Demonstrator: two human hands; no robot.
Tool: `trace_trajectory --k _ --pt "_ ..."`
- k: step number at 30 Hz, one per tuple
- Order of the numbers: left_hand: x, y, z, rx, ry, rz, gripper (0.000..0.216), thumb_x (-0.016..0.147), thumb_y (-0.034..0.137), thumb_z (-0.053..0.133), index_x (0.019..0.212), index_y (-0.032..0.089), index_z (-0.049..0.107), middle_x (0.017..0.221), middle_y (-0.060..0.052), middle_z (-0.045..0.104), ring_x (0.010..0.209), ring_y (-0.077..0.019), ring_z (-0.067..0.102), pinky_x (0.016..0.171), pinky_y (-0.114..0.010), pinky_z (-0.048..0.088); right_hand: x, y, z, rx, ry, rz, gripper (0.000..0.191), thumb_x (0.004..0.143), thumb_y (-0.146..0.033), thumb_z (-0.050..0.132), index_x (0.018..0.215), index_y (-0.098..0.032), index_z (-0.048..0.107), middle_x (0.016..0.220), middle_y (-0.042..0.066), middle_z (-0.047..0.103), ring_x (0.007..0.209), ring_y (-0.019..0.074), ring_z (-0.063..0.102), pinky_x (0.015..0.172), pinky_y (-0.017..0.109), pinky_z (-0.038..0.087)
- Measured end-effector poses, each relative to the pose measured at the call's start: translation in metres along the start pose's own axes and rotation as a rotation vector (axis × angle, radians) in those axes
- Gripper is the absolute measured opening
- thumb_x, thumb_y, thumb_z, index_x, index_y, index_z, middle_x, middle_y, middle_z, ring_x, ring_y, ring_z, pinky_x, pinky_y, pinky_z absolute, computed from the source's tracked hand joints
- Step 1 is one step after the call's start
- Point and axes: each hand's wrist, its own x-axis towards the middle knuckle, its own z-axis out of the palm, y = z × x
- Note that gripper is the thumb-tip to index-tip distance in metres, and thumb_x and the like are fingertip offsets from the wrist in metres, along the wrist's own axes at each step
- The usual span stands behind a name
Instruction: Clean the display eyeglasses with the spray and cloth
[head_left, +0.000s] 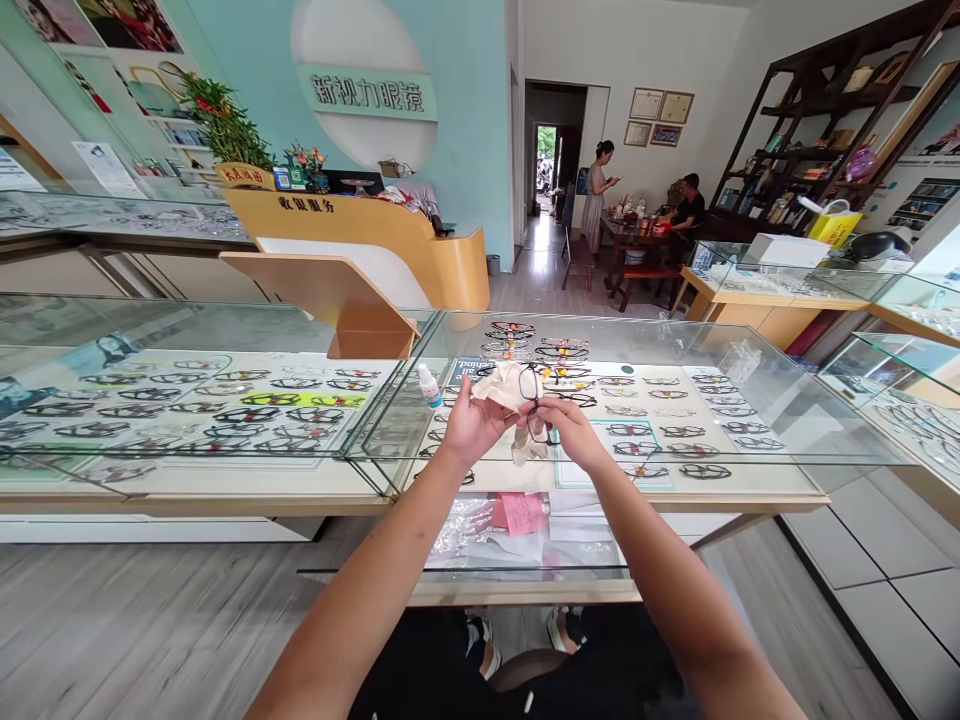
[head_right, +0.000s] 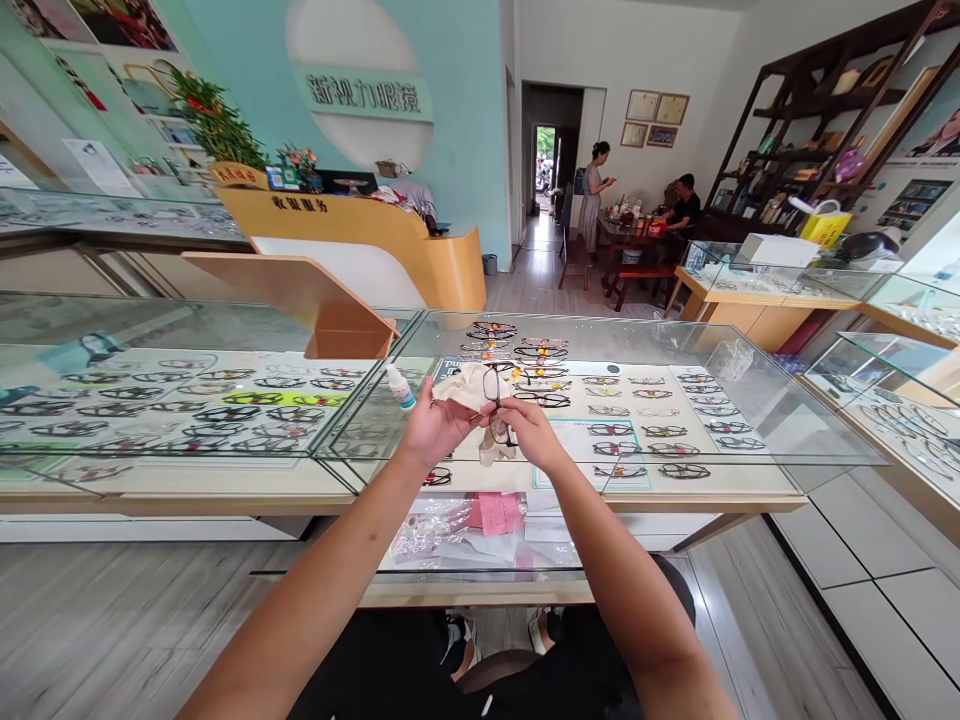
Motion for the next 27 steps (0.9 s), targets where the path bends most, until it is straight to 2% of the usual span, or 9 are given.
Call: trace_trajectory --k 4,7,14,21,27 --pt "0.004 -0.004 0.002 0.017 0.025 0.006 0.045 0.108 0.051 0.053 0.12 0.012 0.074 0.099 -0.015 0.082 0.083 -0.0276 0.077 0.071 -0.038 0.059 0.0 0.003 0.002 0.008 -0.005 0.019 0.025 0.089 -0.036 0.058 0.094 -0.019 0.077 0.088 0.005 0.079 0.074 0.0169 0.059 0.076 0.032 0.048" --pt "0.004 -0.007 0.002 0.076 0.024 -0.015 0.034 0.103 0.044 0.066 0.113 0.012 0.074 0.09 -0.012 0.08 0.072 -0.0224 0.074 0.07 -0.034 0.059 0.0 0.003 0.004 -0.007 -0.016 0.015 0.026 0.09 -0.037 0.059 0.095 -0.019 0.077 0.088 0.006 0.079 0.075 0.0173 0.059 0.076 0.032 0.048" --pt "0.002 -0.014 -0.002 0.182 0.023 0.06 0.04 0.086 0.048 0.09 0.097 0.015 0.071 0.072 -0.003 0.071 0.06 -0.0143 0.065 0.057 -0.024 0.054 -0.002 0.002 0.009 -0.048 -0.062 -0.008 0.026 0.092 -0.036 0.057 0.092 -0.019 0.077 0.086 0.005 0.078 0.079 0.0185 0.061 0.079 0.032 0.048" --pt "0.0 -0.015 0.003 0.253 -0.006 0.073 0.046 0.076 0.047 0.098 0.091 0.015 0.068 0.069 0.003 0.061 0.053 -0.0086 0.055 0.047 -0.02 0.048 -0.002 0.006 0.012 -0.066 -0.097 0.004 0.026 0.092 -0.035 0.057 0.084 -0.02 0.076 0.083 0.004 0.075 0.082 0.019 0.059 0.081 0.031 0.046" --pt "-0.002 -0.014 0.005 0.265 0.01 0.076 0.047 0.071 0.045 0.101 0.087 0.015 0.068 0.071 0.002 0.062 0.059 -0.0097 0.06 0.052 -0.021 0.051 -0.004 0.003 0.009 -0.071 -0.14 0.004 0.026 0.094 -0.036 0.056 0.081 -0.021 0.073 0.083 0.004 0.074 0.085 0.02 0.06 0.084 0.032 0.047"
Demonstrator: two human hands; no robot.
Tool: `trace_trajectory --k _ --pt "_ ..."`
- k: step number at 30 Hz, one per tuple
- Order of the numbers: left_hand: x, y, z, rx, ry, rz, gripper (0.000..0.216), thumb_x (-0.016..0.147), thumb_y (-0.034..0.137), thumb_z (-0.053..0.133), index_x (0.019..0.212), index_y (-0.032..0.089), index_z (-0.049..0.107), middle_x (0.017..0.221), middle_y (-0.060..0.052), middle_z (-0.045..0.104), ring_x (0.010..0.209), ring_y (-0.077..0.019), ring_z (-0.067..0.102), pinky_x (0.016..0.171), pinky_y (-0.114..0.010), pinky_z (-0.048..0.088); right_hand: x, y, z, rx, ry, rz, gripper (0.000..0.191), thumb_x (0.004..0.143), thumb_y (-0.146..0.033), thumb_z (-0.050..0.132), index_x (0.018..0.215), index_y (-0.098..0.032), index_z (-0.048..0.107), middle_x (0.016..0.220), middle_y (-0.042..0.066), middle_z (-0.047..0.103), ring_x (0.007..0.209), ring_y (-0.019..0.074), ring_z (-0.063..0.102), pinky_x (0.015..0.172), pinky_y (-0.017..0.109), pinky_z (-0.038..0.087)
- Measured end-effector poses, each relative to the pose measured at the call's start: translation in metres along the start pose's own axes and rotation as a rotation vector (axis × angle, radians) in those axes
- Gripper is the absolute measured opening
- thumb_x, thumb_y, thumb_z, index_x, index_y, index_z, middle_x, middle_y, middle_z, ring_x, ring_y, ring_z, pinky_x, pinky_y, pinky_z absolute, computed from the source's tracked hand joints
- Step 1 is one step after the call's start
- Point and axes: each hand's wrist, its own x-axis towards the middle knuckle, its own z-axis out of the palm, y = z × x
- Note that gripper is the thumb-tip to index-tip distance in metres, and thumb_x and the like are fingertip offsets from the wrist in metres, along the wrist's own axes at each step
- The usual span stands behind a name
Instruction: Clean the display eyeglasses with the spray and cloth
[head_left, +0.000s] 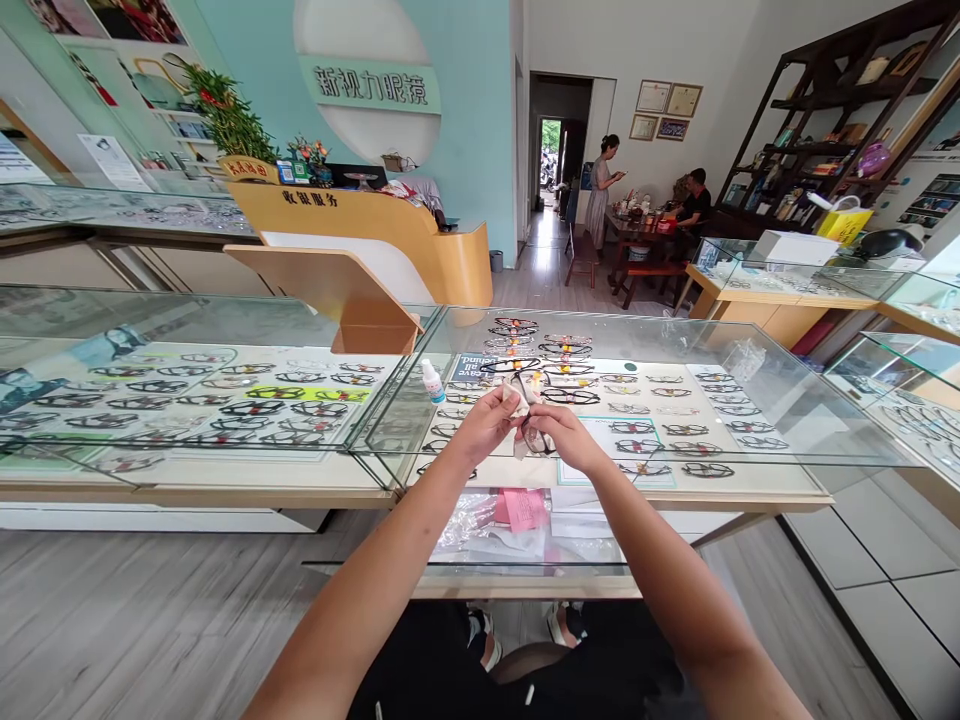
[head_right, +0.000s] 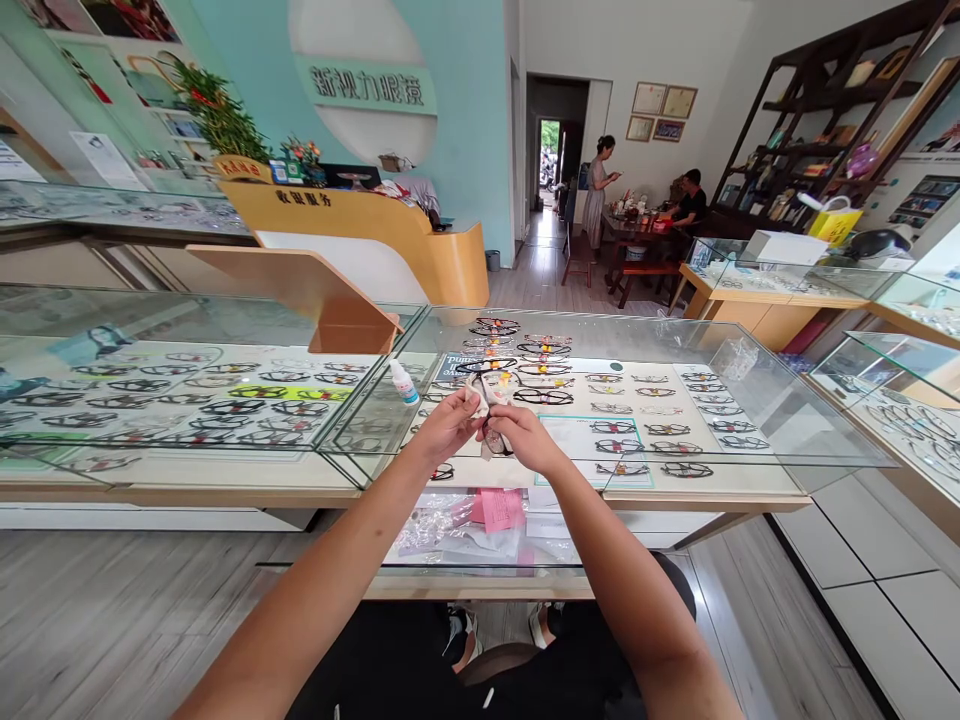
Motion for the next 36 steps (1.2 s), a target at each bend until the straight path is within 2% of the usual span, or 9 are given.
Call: trace_trajectory --k 5,9,12,16,19,26,29,32,36 --pt "0.002 0.0 -0.005 -0.037 0.011 -0.049 0.048 0.067 0.04 0.104 0.081 0.016 0.065 0.07 0.002 0.063 0.057 -0.0105 0.061 0.051 -0.022 0.053 -0.002 -0.002 -0.001 -0.014 -0.019 0.024 0.024 0.094 -0.036 0.056 0.082 -0.021 0.071 0.085 0.004 0.075 0.087 0.0206 0.06 0.084 0.033 0.047" --pt "0.002 0.002 -0.007 -0.036 0.012 -0.039 0.046 0.066 0.034 0.105 0.084 0.015 0.066 0.073 0.002 0.066 0.06 -0.0094 0.063 0.055 -0.02 0.055 -0.003 -0.002 -0.001 0.007 -0.029 0.04 0.023 0.093 -0.036 0.056 0.08 -0.021 0.068 0.085 0.005 0.075 0.089 0.0209 0.062 0.083 0.032 0.047" --pt "-0.001 0.005 -0.005 0.028 -0.04 -0.027 0.046 0.069 0.038 0.103 0.092 0.016 0.07 0.076 0.0 0.07 0.058 -0.0106 0.062 0.053 -0.022 0.054 -0.003 -0.003 -0.002 0.022 -0.045 0.044 0.024 0.093 -0.036 0.055 0.077 -0.021 0.066 0.082 0.005 0.074 0.09 0.0216 0.064 0.083 0.032 0.048" --pt "-0.004 0.005 -0.001 0.109 -0.063 0.022 0.047 0.072 0.044 0.1 0.095 0.015 0.071 0.073 -0.001 0.07 0.053 -0.0113 0.058 0.049 -0.024 0.051 -0.003 -0.003 -0.005 0.005 -0.088 0.061 0.026 0.095 -0.035 0.055 0.081 -0.02 0.071 0.084 0.005 0.074 0.087 0.0209 0.062 0.081 0.032 0.048" --pt "-0.003 0.0 0.0 0.153 -0.017 0.077 0.049 0.073 0.051 0.098 0.09 0.015 0.069 0.07 -0.001 0.07 0.051 -0.0114 0.057 0.05 -0.025 0.049 -0.004 -0.004 -0.008 -0.015 -0.102 0.076 0.027 0.095 -0.035 0.054 0.09 -0.019 0.076 0.084 0.004 0.074 0.08 0.019 0.058 0.077 0.031 0.047" --pt "0.001 -0.002 -0.004 0.188 0.13 0.117 0.056 0.075 0.066 0.092 0.082 0.014 0.071 0.073 -0.002 0.071 0.064 -0.0126 0.062 0.063 -0.025 0.05 -0.004 -0.01 -0.015 -0.061 -0.088 0.074 0.032 0.096 -0.034 0.054 0.097 -0.018 0.082 0.085 0.004 0.077 0.084 0.0203 0.06 0.08 0.032 0.048" --pt "0.0 0.004 -0.007 0.174 0.082 0.065 0.055 0.073 0.062 0.095 0.082 0.014 0.07 0.074 -0.003 0.072 0.067 -0.013 0.064 0.067 -0.025 0.052 -0.004 -0.01 -0.019 -0.059 -0.035 0.077 0.033 0.096 -0.034 0.053 0.097 -0.019 0.083 0.085 0.005 0.079 0.085 0.0217 0.062 0.081 0.033 0.048" --pt "-0.001 0.006 -0.005 0.19 -0.009 0.043 0.052 0.07 0.053 0.099 0.092 0.014 0.071 0.078 -0.004 0.074 0.071 -0.0153 0.069 0.07 -0.026 0.054 -0.002 -0.007 -0.02 -0.047 -0.018 0.067 0.032 0.094 -0.031 0.053 0.088 -0.019 0.082 0.082 0.005 0.079 0.083 0.0216 0.062 0.083 0.034 0.049" --pt "-0.002 0.001 0.0 0.238 -0.032 0.072 0.051 0.071 0.05 0.099 0.096 0.016 0.069 0.075 -0.002 0.073 0.059 -0.0159 0.066 0.061 -0.029 0.054 -0.001 -0.004 -0.019 -0.059 -0.046 0.058 0.032 0.093 -0.031 0.053 0.075 -0.02 0.077 0.079 0.005 0.076 0.081 0.0209 0.062 0.082 0.033 0.049"
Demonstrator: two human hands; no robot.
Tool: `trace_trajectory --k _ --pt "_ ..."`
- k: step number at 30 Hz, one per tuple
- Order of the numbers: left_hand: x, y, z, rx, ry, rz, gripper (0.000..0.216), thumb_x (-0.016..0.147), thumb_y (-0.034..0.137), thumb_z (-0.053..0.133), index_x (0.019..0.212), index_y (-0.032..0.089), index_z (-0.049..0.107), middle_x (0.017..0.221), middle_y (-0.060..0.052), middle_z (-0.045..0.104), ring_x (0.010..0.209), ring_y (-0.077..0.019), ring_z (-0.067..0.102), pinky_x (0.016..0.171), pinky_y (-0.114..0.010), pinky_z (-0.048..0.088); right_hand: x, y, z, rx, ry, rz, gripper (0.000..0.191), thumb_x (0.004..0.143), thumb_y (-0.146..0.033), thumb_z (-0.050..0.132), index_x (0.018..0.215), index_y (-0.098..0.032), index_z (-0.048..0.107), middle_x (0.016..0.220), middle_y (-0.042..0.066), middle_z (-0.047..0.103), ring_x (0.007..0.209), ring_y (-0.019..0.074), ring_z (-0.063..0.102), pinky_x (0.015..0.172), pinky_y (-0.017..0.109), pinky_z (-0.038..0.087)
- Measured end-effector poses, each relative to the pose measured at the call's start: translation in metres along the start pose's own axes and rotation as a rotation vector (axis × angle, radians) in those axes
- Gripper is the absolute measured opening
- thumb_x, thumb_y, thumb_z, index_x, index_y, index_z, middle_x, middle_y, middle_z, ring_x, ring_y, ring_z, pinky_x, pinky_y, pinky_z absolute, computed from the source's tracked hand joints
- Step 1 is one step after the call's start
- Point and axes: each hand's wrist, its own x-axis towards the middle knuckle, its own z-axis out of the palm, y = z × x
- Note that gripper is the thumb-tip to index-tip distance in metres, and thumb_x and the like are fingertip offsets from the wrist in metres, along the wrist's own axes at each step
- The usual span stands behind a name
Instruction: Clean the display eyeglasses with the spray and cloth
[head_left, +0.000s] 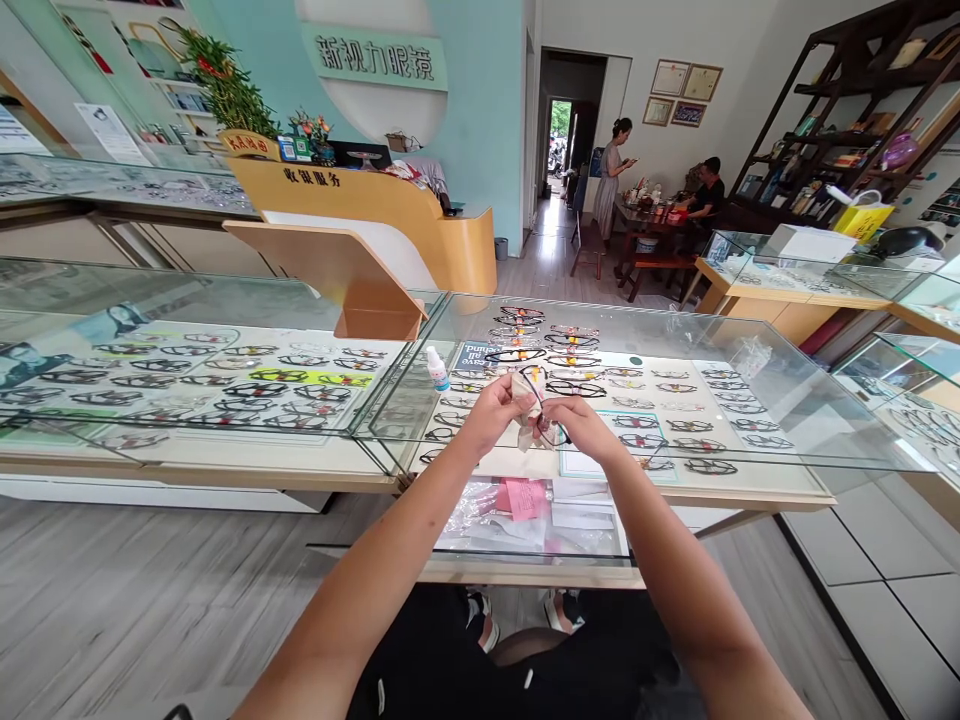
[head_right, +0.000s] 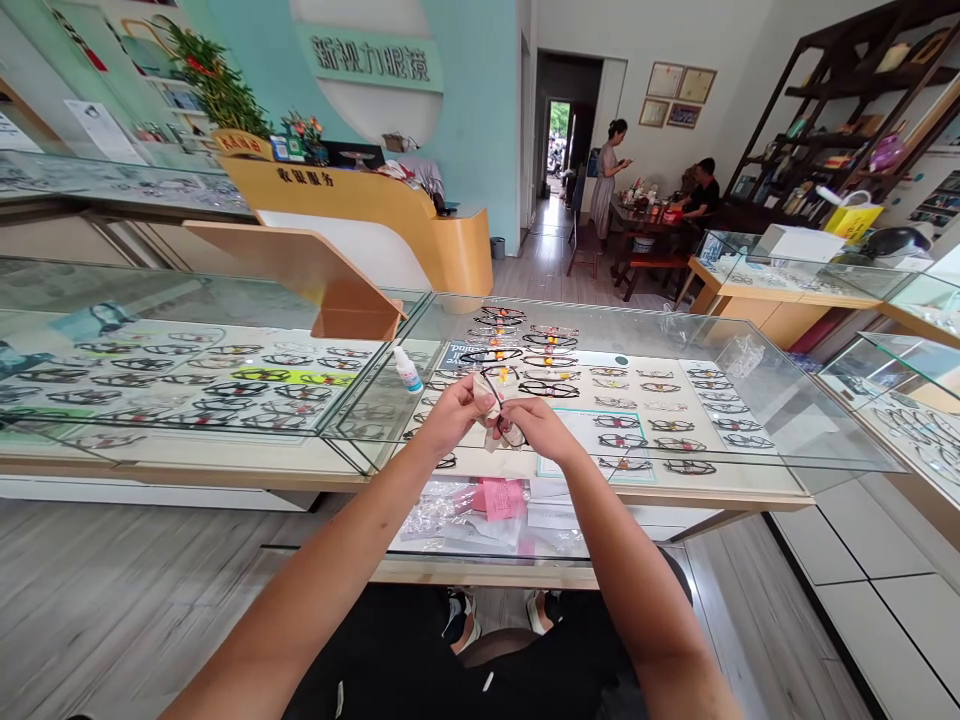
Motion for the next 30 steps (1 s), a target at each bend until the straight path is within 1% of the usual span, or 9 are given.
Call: trace_trajectory --k 2,6,9,14,19,22,26,28,30 --pt "0.0 -0.003 0.002 0.022 0.017 0.018 0.05 0.075 0.054 0.095 0.095 0.017 0.069 0.071 -0.001 0.072 0.054 -0.0157 0.063 0.058 -0.03 0.053 0.0 0.0 0.001 -0.009 -0.007 0.002 0.032 0.094 -0.032 0.054 0.076 -0.02 0.077 0.078 0.004 0.075 0.08 0.0205 0.062 0.08 0.032 0.049" --pt "0.001 -0.008 0.001 0.064 0.132 0.085 0.051 0.079 0.064 0.089 0.088 0.016 0.073 0.074 -0.003 0.073 0.061 -0.0145 0.064 0.062 -0.027 0.051 0.0 -0.002 0.003 0.003 -0.013 0.015 0.03 0.092 -0.032 0.056 0.082 -0.019 0.08 0.08 0.005 0.077 0.079 0.0205 0.062 0.078 0.032 0.05" --pt "0.002 -0.01 -0.003 0.041 0.19 0.061 0.056 0.081 0.07 0.085 0.085 0.016 0.074 0.075 -0.004 0.074 0.065 -0.0153 0.065 0.065 -0.027 0.051 -0.001 -0.002 0.003 0.016 -0.005 0.026 0.028 0.091 -0.033 0.058 0.08 -0.02 0.08 0.083 0.006 0.08 0.083 0.0218 0.065 0.08 0.033 0.051" --pt "0.002 -0.003 -0.004 -0.085 0.137 0.004 0.053 0.071 0.061 0.096 0.084 0.015 0.073 0.076 -0.003 0.073 0.07 -0.0158 0.067 0.07 -0.028 0.054 -0.001 0.002 -0.002 0.075 0.077 0.025 0.025 0.091 -0.036 0.064 0.085 -0.02 0.083 0.086 0.006 0.082 0.09 0.0234 0.068 0.088 0.036 0.053" --pt "-0.001 0.0 0.003 -0.081 0.02 0.022 0.051 0.07 0.045 0.101 0.102 0.016 0.073 0.085 -0.004 0.075 0.068 -0.016 0.068 0.064 -0.028 0.055 0.0 0.003 -0.001 0.101 0.096 0.022 0.024 0.088 -0.037 0.069 0.078 -0.02 0.081 0.082 0.005 0.08 0.085 0.0217 0.066 0.086 0.035 0.052" --pt "0.0 -0.005 0.006 -0.055 0.081 0.054 0.05 0.072 0.052 0.098 0.093 0.018 0.069 0.074 -0.001 0.072 0.057 -0.0137 0.063 0.056 -0.026 0.05 0.0 0.001 0.002 0.081 0.06 0.016 0.027 0.091 -0.039 0.067 0.077 -0.02 0.08 0.085 0.006 0.081 0.083 0.0212 0.066 0.082 0.034 0.052" --pt "0.002 -0.01 0.004 -0.031 0.194 0.051 0.057 0.078 0.071 0.087 0.081 0.017 0.068 0.064 -0.001 0.067 0.051 -0.0123 0.058 0.051 -0.025 0.045 0.0 0.0 0.006 0.093 0.003 0.032 0.032 0.093 -0.047 0.069 0.091 -0.019 0.084 0.086 0.007 0.082 0.088 0.0233 0.069 0.084 0.035 0.054" --pt "0.002 -0.009 0.002 -0.053 0.195 0.031 0.06 0.079 0.074 0.085 0.081 0.016 0.069 0.062 -0.002 0.066 0.052 -0.013 0.059 0.052 -0.026 0.046 -0.001 -0.001 0.005 0.094 0.009 0.016 0.034 0.093 -0.049 0.07 0.09 -0.019 0.084 0.086 0.007 0.082 0.089 0.0237 0.069 0.085 0.036 0.054" --pt "0.002 -0.006 0.002 -0.111 0.133 -0.007 0.058 0.077 0.07 0.088 0.085 0.015 0.071 0.064 -0.002 0.067 0.056 -0.0153 0.063 0.056 -0.028 0.051 -0.001 -0.001 0.003 0.094 0.041 0.002 0.034 0.094 -0.049 0.069 0.089 -0.019 0.084 0.085 0.007 0.081 0.089 0.0235 0.069 0.088 0.036 0.053"
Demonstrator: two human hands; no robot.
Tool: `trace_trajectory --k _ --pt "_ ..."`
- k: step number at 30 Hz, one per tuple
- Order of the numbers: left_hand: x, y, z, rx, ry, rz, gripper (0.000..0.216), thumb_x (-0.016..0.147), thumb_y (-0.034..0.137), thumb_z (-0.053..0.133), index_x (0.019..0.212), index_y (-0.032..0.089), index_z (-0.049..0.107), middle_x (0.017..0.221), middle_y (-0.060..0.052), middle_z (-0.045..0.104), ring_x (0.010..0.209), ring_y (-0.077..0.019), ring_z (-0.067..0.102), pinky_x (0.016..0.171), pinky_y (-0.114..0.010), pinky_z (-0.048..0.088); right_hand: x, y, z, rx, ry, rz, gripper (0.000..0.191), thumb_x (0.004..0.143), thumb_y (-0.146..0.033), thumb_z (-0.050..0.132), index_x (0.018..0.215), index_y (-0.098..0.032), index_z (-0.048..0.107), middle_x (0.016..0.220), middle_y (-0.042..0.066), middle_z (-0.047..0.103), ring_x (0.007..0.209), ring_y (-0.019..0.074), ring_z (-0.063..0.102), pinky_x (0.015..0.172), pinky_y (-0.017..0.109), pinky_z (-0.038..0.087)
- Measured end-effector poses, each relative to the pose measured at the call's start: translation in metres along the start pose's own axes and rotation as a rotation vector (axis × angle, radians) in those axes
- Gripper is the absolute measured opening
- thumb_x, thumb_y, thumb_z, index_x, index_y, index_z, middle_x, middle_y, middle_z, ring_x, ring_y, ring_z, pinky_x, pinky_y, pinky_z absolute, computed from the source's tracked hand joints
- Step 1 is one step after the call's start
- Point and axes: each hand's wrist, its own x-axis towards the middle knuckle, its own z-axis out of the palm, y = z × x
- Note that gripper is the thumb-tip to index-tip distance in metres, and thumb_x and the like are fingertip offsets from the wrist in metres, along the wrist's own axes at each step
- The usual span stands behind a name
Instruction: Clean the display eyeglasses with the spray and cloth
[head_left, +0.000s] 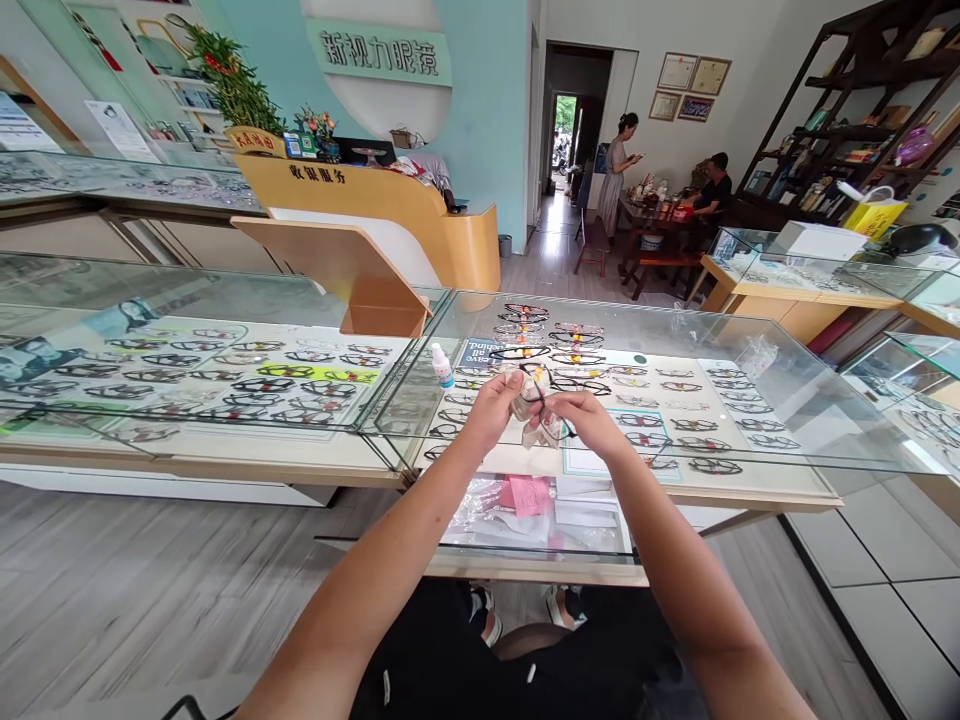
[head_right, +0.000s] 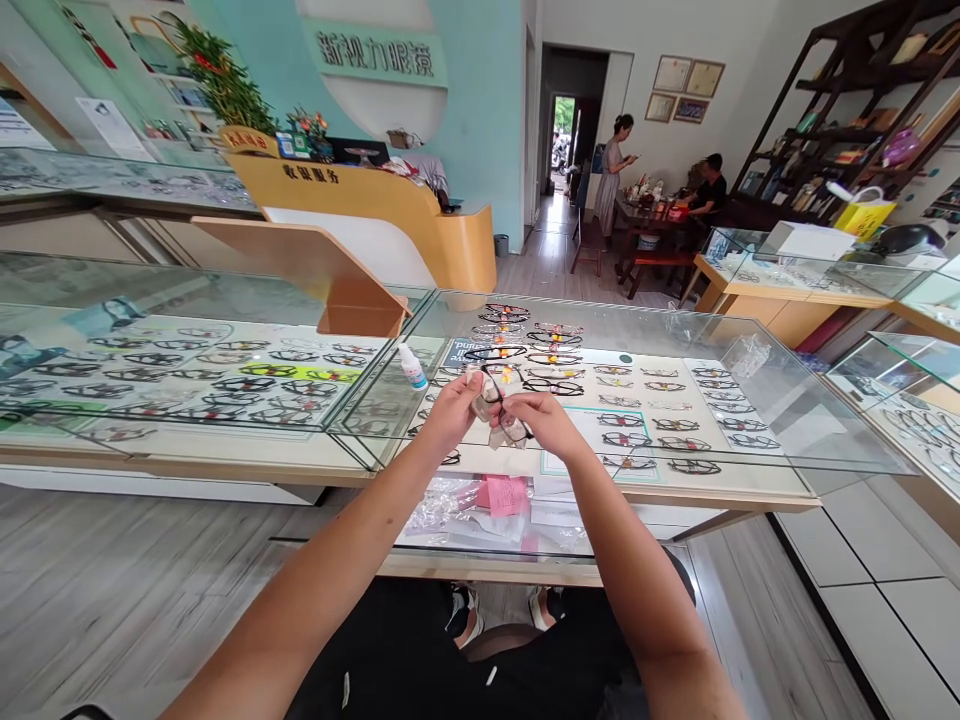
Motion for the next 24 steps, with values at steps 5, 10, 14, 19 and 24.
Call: trace_trajectory --k 5,10,14,19,24 --pt "-0.005 0.01 0.007 -0.066 -0.112 -0.018 0.051 0.07 0.047 0.101 0.097 0.015 0.072 0.078 -0.002 0.072 0.064 -0.0152 0.066 0.059 -0.027 0.053 0.001 0.003 -0.004 0.002 0.015 -0.022 0.034 0.095 -0.049 0.068 0.085 -0.02 0.083 0.084 0.006 0.08 0.086 0.0232 0.068 0.085 0.036 0.052" --pt "-0.005 0.005 0.005 0.027 -0.107 0.042 0.053 0.073 0.056 0.097 0.096 0.014 0.073 0.071 -0.002 0.07 0.056 -0.0144 0.063 0.056 -0.028 0.052 0.001 0.006 0.003 -0.086 0.004 -0.066 0.038 0.098 -0.052 0.066 0.085 -0.02 0.082 0.088 0.006 0.08 0.084 0.0213 0.066 0.082 0.034 0.051" --pt "-0.001 -0.001 -0.001 0.045 -0.039 0.048 0.059 0.08 0.073 0.084 0.084 0.015 0.072 0.061 -0.002 0.065 0.048 -0.0135 0.057 0.05 -0.028 0.047 -0.001 0.003 0.01 -0.113 -0.02 -0.088 0.039 0.1 -0.054 0.065 0.092 -0.02 0.084 0.091 0.007 0.08 0.09 0.0225 0.068 0.086 0.034 0.052" --pt "0.001 0.003 -0.002 -0.029 -0.027 0.007 0.058 0.077 0.069 0.089 0.088 0.014 0.074 0.068 -0.003 0.071 0.055 -0.015 0.063 0.056 -0.029 0.053 0.0 0.001 0.009 -0.158 -0.012 -0.107 0.042 0.101 -0.056 0.062 0.095 -0.02 0.084 0.093 0.006 0.08 0.093 0.0227 0.068 0.088 0.034 0.052" --pt "0.004 0.003 -0.007 -0.064 -0.08 -0.027 0.056 0.081 0.065 0.088 0.095 0.011 0.077 0.073 -0.006 0.074 0.058 -0.0172 0.067 0.058 -0.031 0.057 0.0 0.003 0.005 -0.127 0.0 -0.106 0.044 0.1 -0.059 0.064 0.093 -0.021 0.084 0.092 0.005 0.08 0.09 0.0225 0.067 0.087 0.034 0.051"
